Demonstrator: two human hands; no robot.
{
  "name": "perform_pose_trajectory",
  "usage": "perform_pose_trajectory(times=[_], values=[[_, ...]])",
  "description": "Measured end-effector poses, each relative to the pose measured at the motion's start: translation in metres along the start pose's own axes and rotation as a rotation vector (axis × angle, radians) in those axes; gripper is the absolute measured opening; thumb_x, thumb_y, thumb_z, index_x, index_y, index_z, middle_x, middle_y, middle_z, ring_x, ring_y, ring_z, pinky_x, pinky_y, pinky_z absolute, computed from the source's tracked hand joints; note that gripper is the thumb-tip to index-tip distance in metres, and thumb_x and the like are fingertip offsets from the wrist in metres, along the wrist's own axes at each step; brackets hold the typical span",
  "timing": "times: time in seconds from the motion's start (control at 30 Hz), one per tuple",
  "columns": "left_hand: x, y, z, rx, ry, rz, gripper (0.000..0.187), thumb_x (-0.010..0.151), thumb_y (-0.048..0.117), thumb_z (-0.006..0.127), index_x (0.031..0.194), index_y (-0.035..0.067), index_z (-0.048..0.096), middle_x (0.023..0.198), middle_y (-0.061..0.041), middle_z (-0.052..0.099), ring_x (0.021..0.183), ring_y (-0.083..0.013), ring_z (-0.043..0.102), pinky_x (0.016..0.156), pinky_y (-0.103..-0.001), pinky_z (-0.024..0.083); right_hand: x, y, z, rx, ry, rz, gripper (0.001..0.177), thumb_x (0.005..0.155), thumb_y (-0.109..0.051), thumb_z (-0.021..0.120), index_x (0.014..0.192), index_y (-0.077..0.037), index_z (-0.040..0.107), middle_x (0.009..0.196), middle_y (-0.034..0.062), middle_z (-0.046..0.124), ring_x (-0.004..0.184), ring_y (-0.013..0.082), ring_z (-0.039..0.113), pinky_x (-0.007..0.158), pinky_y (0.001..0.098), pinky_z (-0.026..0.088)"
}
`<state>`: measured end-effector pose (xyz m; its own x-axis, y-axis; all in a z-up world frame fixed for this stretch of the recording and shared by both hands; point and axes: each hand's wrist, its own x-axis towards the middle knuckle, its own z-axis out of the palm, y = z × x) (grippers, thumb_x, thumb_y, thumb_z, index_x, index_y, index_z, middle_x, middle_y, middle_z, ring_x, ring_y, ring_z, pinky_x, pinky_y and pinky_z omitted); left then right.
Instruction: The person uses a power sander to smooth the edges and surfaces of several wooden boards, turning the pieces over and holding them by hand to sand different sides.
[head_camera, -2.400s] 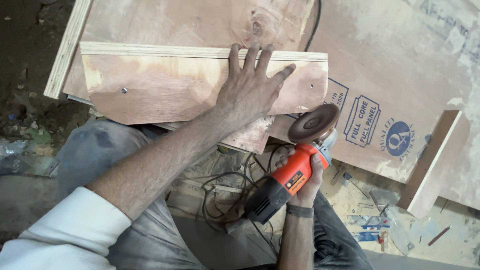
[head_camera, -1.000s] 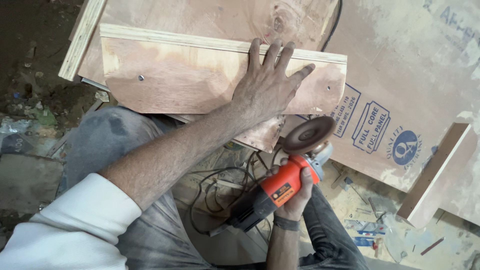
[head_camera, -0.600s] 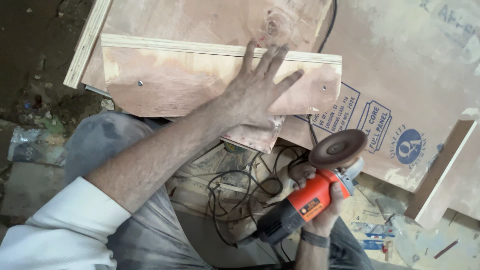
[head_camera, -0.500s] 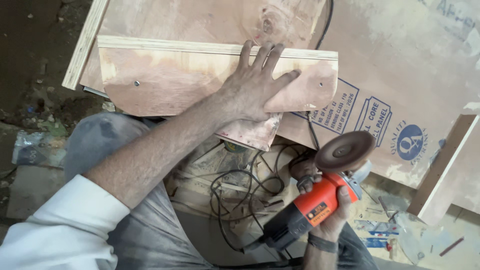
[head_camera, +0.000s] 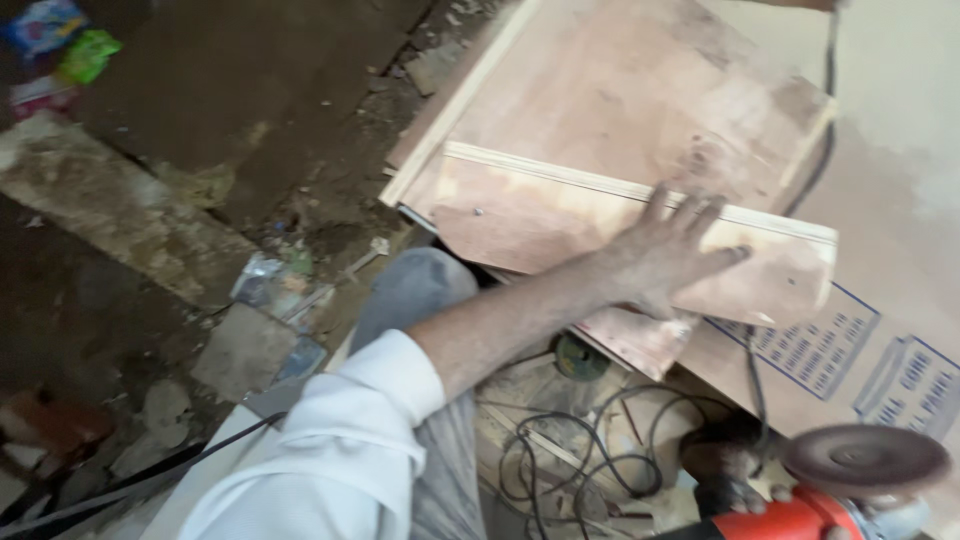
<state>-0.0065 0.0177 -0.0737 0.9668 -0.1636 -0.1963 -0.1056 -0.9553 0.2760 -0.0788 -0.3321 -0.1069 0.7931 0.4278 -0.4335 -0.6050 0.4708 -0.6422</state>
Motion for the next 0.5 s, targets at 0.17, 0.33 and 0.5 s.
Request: perform_pose_trajectory(times=[0.17,0.33,0.5], values=[[-0.001,-0.003,0.012,-0.018,0.108,0.001,0.109,0.066,0.074,0.080,0.155,0.032,0.034,0.159,-0.031,0.022,0.149,-0.0461,0.023,0.115,-0.073,0.018,0.005,0.014,0.008,-0.030,-0.017,0.065,0.056,0.105,-0.045,0.069,0.130,0.001,0.050,0.113,0.0140,0.060,0.105,0.0306,0.059,0.092,0.0463,0.051],[-0.004,-0.002,0.013,0.011,0.160,-0.021,0.108,0.066,0.077,0.076,0.155,0.032,0.034,0.156,-0.029,0.024,0.146,-0.0464,0.026,0.111,-0.074,0.026,0.009,0.013,0.012,-0.030,-0.029,0.087,0.055,0.105,-0.044,0.069,0.130,0.001,0.050,0.112,0.0137,0.061,0.105,0.0306,0.059,0.093,0.0473,0.051],[0.049,-0.004,0.008,0.112,0.219,-0.419,0.088,0.095,0.068,0.058,0.161,0.018,0.029,0.162,-0.035,0.020,0.141,-0.0521,0.032,0.101,-0.075,0.035,0.007,0.000,0.001,-0.036,0.000,0.042,0.054,0.105,-0.044,0.069,0.130,0.000,0.050,0.112,0.0133,0.061,0.106,0.0306,0.059,0.094,0.0483,0.051]])
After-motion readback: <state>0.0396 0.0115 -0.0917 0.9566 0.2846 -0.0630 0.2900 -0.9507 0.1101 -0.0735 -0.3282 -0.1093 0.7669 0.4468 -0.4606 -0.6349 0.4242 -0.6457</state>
